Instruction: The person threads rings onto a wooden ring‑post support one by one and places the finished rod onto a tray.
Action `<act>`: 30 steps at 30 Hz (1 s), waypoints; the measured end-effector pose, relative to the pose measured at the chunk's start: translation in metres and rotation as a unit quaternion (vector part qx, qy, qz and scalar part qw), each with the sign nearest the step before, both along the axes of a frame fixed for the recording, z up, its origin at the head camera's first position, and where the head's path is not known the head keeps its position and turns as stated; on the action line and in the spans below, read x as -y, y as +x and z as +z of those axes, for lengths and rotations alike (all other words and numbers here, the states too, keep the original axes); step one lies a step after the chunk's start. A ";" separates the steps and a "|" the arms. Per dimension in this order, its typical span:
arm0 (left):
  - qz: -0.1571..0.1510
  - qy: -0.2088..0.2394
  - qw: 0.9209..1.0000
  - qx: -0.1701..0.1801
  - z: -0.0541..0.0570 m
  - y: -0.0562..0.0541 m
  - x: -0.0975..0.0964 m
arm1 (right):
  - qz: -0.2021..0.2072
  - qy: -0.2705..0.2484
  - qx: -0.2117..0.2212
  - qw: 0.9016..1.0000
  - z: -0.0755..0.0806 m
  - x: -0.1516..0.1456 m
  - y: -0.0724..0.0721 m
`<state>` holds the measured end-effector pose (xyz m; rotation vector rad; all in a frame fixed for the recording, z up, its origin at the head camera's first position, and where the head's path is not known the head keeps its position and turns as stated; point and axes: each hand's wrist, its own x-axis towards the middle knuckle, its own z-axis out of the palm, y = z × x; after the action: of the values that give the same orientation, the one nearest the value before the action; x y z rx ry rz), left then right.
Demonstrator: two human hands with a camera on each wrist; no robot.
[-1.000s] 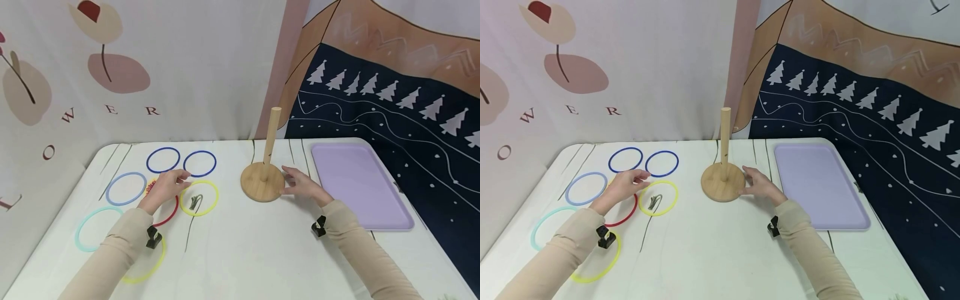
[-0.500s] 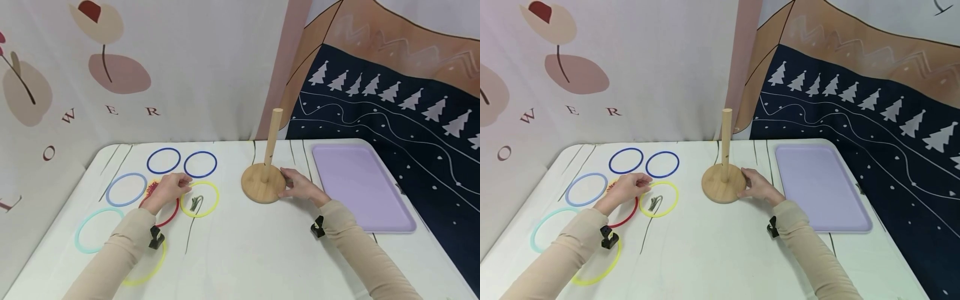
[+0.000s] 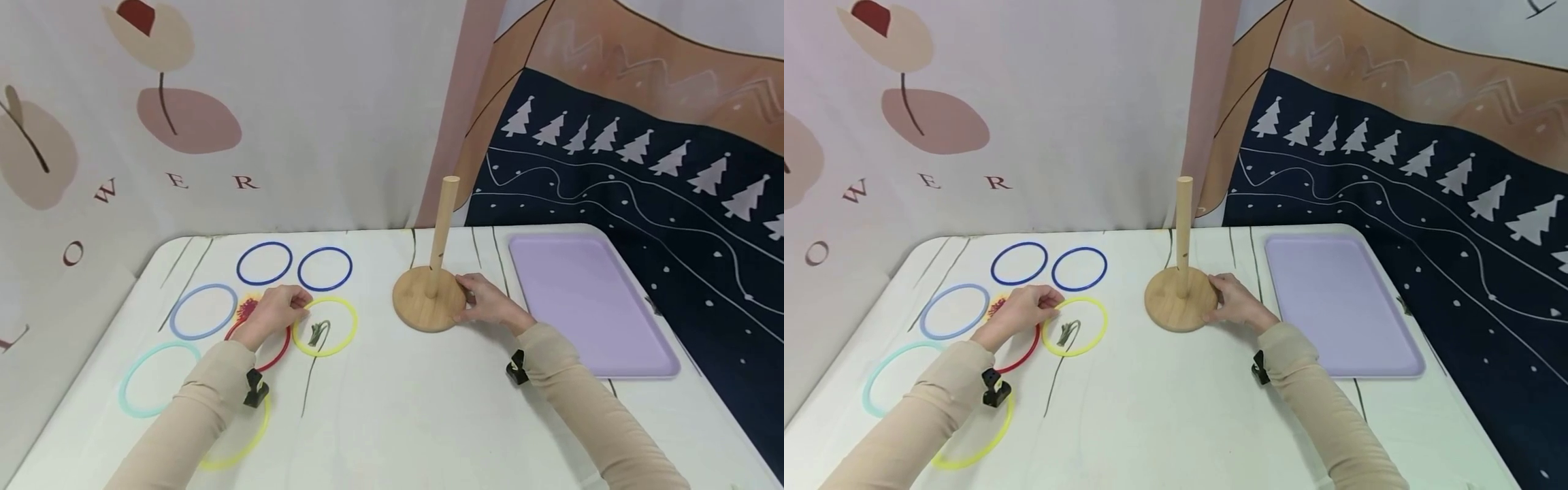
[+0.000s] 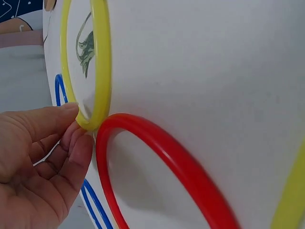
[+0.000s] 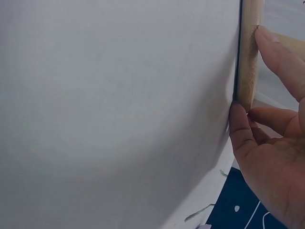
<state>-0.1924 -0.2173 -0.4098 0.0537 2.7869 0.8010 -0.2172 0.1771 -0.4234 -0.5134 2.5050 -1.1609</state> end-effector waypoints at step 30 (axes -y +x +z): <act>-0.002 -0.028 0.999 0.030 0.013 0.003 -0.015 | -0.009 0.005 0.011 1.000 0.002 0.001 0.001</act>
<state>-0.1897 -0.2026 -0.3963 0.0250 2.7500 0.7099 -0.2158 0.1756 -0.4211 -0.4727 2.5008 -1.1538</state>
